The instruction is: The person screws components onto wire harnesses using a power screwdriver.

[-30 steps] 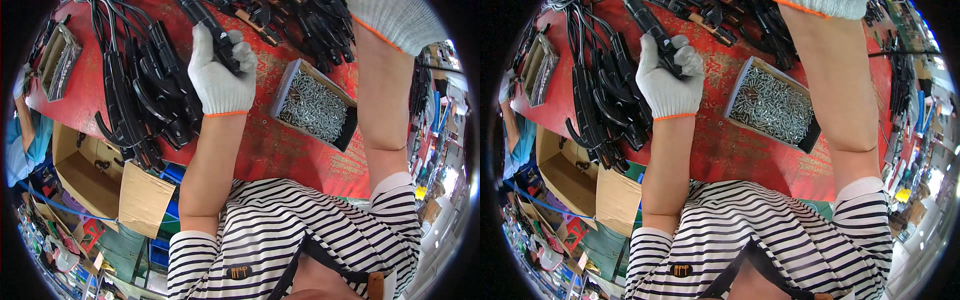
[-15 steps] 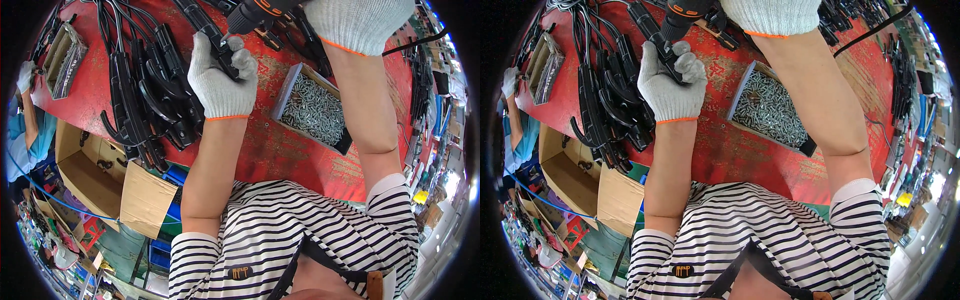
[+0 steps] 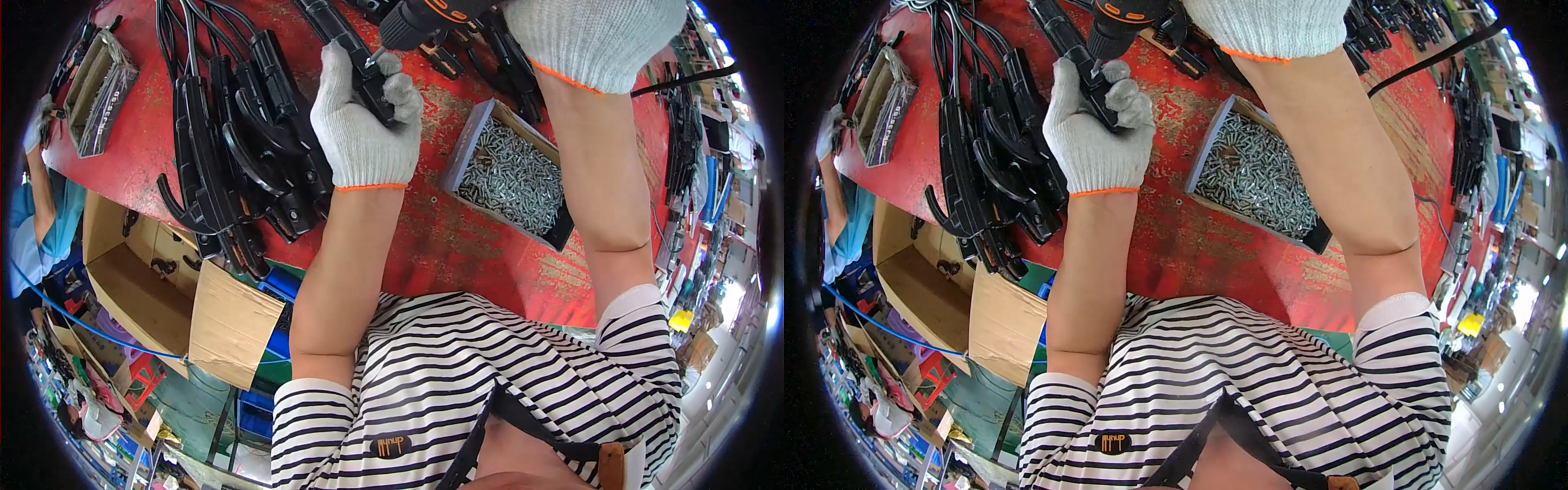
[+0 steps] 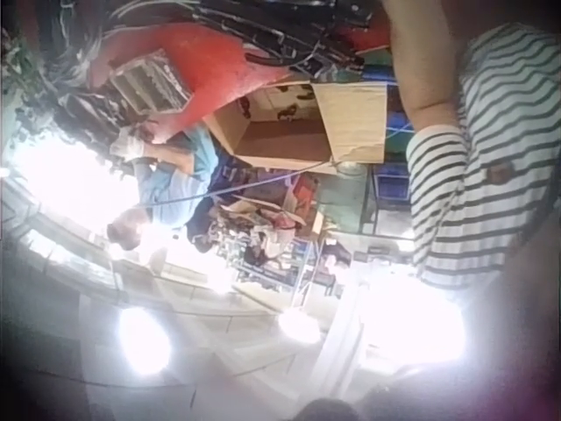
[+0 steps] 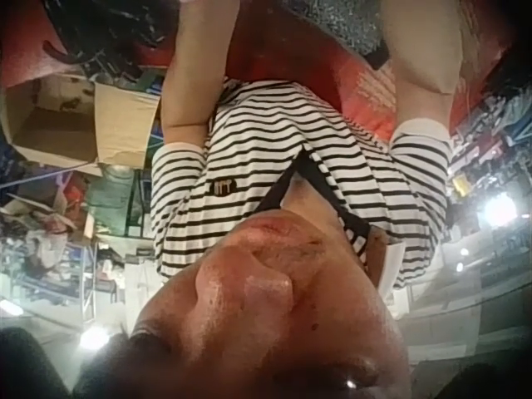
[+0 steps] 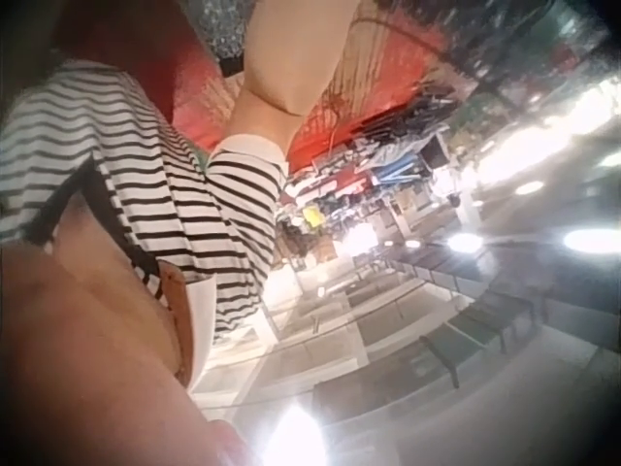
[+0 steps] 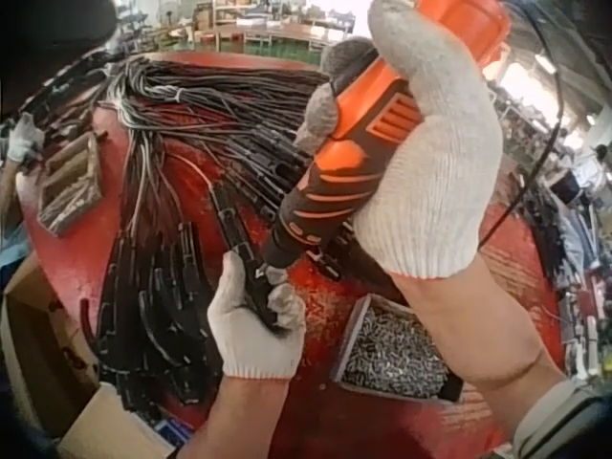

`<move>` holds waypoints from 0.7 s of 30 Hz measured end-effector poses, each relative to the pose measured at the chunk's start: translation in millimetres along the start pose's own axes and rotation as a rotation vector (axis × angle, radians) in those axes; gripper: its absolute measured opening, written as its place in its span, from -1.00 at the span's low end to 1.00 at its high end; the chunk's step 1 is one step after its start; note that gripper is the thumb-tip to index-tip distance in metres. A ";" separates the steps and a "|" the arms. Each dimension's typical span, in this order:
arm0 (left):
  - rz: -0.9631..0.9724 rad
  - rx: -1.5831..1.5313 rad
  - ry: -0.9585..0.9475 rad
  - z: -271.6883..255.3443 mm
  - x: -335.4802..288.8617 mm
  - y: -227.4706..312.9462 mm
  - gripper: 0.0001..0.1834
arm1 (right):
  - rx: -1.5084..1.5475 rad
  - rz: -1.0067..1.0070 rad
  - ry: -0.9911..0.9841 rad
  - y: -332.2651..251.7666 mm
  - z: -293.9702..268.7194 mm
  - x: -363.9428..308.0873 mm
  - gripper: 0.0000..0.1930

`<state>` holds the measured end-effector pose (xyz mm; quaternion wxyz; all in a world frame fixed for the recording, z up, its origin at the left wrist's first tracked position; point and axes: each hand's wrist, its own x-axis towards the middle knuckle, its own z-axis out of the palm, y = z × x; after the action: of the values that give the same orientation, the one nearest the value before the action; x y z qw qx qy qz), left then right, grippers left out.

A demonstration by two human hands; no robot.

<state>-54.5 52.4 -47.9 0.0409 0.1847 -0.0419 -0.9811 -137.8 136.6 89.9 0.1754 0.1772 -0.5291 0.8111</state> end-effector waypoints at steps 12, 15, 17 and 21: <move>0.010 0.022 0.000 -2.6 -0.6 -2.3 -0.54 | 0.003 0.047 0.042 -9.1 5.2 4.1 -0.83; -0.010 0.019 -0.007 -4.9 2.1 -3.4 -0.55 | 0.017 0.015 -0.003 -6.9 1.6 4.5 -0.82; -0.031 0.007 -0.031 -4.8 2.4 -3.3 -0.56 | 0.013 0.002 0.006 -8.7 4.3 3.5 -0.82; 0.004 0.029 0.032 0.4 1.8 -8.0 -0.55 | -0.050 0.065 0.088 -15.5 0.8 2.1 -0.82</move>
<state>-56.9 60.2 -49.1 0.0410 0.2007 -0.0559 -0.9772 -132.2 141.9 103.5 0.1764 0.1193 -0.5465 0.8099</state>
